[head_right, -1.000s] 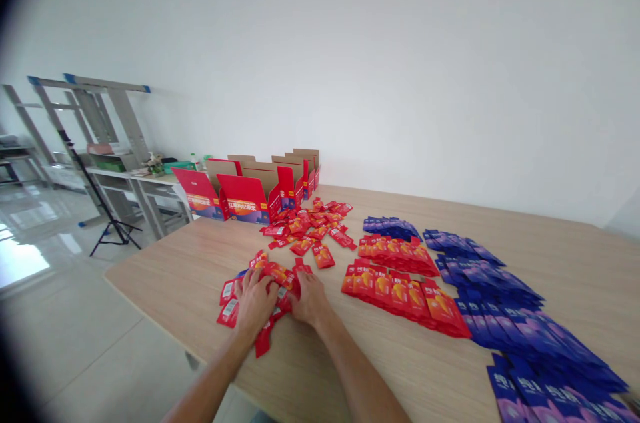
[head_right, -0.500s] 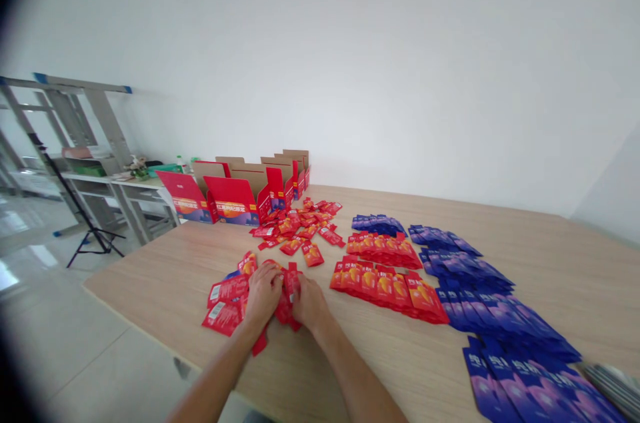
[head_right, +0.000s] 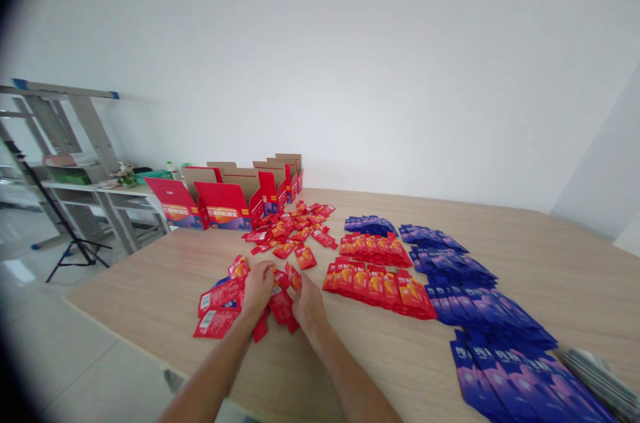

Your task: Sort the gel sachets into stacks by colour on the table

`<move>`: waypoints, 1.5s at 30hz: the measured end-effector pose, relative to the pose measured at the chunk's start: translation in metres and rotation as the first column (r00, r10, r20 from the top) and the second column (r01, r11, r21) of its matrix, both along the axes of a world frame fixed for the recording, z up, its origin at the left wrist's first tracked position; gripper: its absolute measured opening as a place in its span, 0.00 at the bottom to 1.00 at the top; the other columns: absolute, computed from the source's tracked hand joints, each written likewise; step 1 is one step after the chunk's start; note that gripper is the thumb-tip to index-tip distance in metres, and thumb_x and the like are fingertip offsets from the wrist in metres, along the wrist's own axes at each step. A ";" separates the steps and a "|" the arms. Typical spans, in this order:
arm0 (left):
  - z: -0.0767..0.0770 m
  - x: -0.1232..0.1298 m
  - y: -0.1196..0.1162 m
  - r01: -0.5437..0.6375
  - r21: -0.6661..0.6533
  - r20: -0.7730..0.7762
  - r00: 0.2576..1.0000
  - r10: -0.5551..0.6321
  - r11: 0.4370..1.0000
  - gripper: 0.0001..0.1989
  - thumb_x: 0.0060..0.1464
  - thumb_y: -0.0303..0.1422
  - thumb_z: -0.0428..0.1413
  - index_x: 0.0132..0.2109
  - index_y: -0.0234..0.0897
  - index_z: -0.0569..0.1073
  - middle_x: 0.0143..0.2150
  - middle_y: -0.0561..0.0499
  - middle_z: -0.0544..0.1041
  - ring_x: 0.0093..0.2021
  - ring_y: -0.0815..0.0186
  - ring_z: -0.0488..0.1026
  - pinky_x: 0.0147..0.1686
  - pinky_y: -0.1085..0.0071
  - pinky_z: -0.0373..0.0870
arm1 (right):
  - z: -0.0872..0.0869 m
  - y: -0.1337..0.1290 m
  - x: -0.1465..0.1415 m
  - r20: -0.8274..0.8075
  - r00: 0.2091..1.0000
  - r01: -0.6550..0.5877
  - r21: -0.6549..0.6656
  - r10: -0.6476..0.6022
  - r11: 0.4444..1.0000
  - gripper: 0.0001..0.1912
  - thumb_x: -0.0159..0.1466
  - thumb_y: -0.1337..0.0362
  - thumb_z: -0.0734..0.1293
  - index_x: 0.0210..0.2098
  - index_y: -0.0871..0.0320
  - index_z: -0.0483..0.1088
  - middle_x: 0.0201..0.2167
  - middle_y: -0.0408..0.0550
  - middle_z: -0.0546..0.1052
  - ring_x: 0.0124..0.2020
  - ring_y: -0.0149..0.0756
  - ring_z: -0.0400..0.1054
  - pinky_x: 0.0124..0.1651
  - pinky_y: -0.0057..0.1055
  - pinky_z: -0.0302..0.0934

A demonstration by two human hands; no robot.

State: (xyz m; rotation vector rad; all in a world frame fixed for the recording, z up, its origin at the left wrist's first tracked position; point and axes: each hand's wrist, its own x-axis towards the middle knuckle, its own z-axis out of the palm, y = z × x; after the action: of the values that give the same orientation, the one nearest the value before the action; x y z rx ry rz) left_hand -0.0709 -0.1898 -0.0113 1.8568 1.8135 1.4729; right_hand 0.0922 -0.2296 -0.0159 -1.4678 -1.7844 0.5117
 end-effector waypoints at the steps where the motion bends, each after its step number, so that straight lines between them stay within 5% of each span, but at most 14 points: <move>1: 0.001 0.002 0.000 0.002 -0.014 0.011 1.000 -0.002 1.000 0.17 0.57 0.29 0.45 0.45 0.35 0.77 0.48 0.44 0.78 0.52 0.60 0.73 0.55 0.64 0.67 | 0.000 0.000 0.004 -0.045 0.999 0.021 0.004 -0.021 1.000 0.27 0.63 0.71 0.55 0.60 0.61 0.64 0.53 0.54 0.76 0.53 0.40 0.71 0.58 0.35 0.62; 7: 0.009 0.031 -0.001 0.071 -0.128 0.237 0.971 -0.039 0.989 0.20 0.58 0.37 0.50 0.54 0.34 0.73 0.52 0.41 0.77 0.53 0.59 0.73 0.54 0.63 0.67 | 0.007 -0.007 0.022 -0.172 0.980 0.107 0.030 -0.101 0.994 0.24 0.64 0.69 0.52 0.56 0.62 0.68 0.53 0.55 0.76 0.54 0.40 0.71 0.59 0.37 0.63; 11: 0.010 0.050 -0.001 0.332 -0.152 0.636 0.754 -0.165 0.931 0.20 0.50 0.41 0.59 0.47 0.33 0.74 0.40 0.45 0.80 0.39 0.62 0.77 0.41 0.68 0.71 | 0.011 -0.014 0.030 -0.249 0.966 0.078 0.007 -0.074 0.997 0.24 0.62 0.70 0.52 0.52 0.61 0.70 0.50 0.54 0.77 0.52 0.39 0.72 0.57 0.35 0.64; 14: 0.010 0.056 -0.003 0.441 -0.127 0.741 0.638 -0.211 0.888 0.18 0.44 0.42 0.62 0.40 0.34 0.75 0.30 0.51 0.78 0.28 0.67 0.73 0.30 0.72 0.68 | 0.013 -0.021 0.038 -0.310 0.951 -0.042 -0.056 0.023 0.998 0.20 0.62 0.68 0.55 0.48 0.58 0.73 0.43 0.51 0.80 0.45 0.40 0.75 0.48 0.34 0.68; 17: 0.013 0.060 -0.008 0.483 -0.125 0.751 0.617 -0.236 0.866 0.19 0.38 0.40 0.66 0.36 0.33 0.75 0.25 0.54 0.76 0.24 0.70 0.70 0.27 0.74 0.65 | 0.017 -0.028 0.047 -0.345 0.937 -0.087 -0.069 0.058 0.994 0.16 0.65 0.59 0.59 0.43 0.56 0.75 0.39 0.50 0.81 0.40 0.40 0.75 0.42 0.32 0.68; 23: 0.021 0.072 -0.022 0.571 -0.165 0.679 0.657 -0.328 0.804 0.21 0.37 0.39 0.68 0.39 0.33 0.76 0.23 0.55 0.76 0.22 0.71 0.68 0.23 0.76 0.59 | 0.023 -0.028 0.061 -0.339 0.940 0.041 -0.019 -0.045 0.999 0.21 0.64 0.47 0.62 0.26 0.57 0.72 0.22 0.42 0.74 0.25 0.33 0.66 0.28 0.27 0.57; 30: 0.026 0.082 -0.024 0.506 -0.111 0.696 0.654 -0.297 0.855 0.16 0.40 0.42 0.66 0.31 0.34 0.75 0.23 0.55 0.75 0.21 0.73 0.66 0.22 0.77 0.59 | 0.018 -0.034 0.068 -0.474 0.879 -0.029 -0.160 -0.051 0.987 0.23 0.61 0.44 0.64 0.24 0.58 0.70 0.19 0.40 0.69 0.21 0.29 0.60 0.24 0.25 0.48; 34: 0.031 0.085 -0.026 0.493 -0.135 0.728 0.638 -0.251 0.860 0.17 0.43 0.45 0.64 0.33 0.34 0.76 0.26 0.54 0.76 0.24 0.71 0.69 0.25 0.76 0.65 | 0.020 -0.043 0.079 -0.453 0.892 -0.057 -0.143 -0.014 0.988 0.20 0.60 0.48 0.66 0.27 0.59 0.73 0.22 0.42 0.73 0.23 0.31 0.63 0.26 0.26 0.52; 39: 0.026 0.092 -0.035 0.622 -0.218 0.786 0.568 -0.243 0.752 0.18 0.46 0.45 0.62 0.37 0.34 0.77 0.30 0.50 0.78 0.27 0.67 0.74 0.29 0.70 0.73 | 0.020 -0.047 0.089 -0.464 0.883 0.007 -0.129 -0.067 0.992 0.19 0.61 0.49 0.66 0.27 0.59 0.74 0.24 0.45 0.76 0.26 0.35 0.67 0.28 0.28 0.58; 45: 0.021 0.103 -0.033 0.518 -0.238 0.732 0.651 -0.199 0.821 0.19 0.46 0.45 0.60 0.35 0.32 0.77 0.27 0.50 0.78 0.26 0.65 0.74 0.26 0.71 0.71 | 0.017 -0.061 0.091 -0.531 0.846 0.016 -0.084 -0.058 0.996 0.20 0.57 0.51 0.70 0.44 0.58 0.73 0.36 0.51 0.80 0.34 0.41 0.74 0.37 0.34 0.68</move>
State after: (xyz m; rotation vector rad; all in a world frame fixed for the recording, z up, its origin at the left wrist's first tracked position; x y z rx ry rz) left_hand 0.0318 -0.2226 0.0093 1.1321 1.1654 1.2231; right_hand 0.1833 -0.2901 0.0009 -1.2458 -1.3002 0.8817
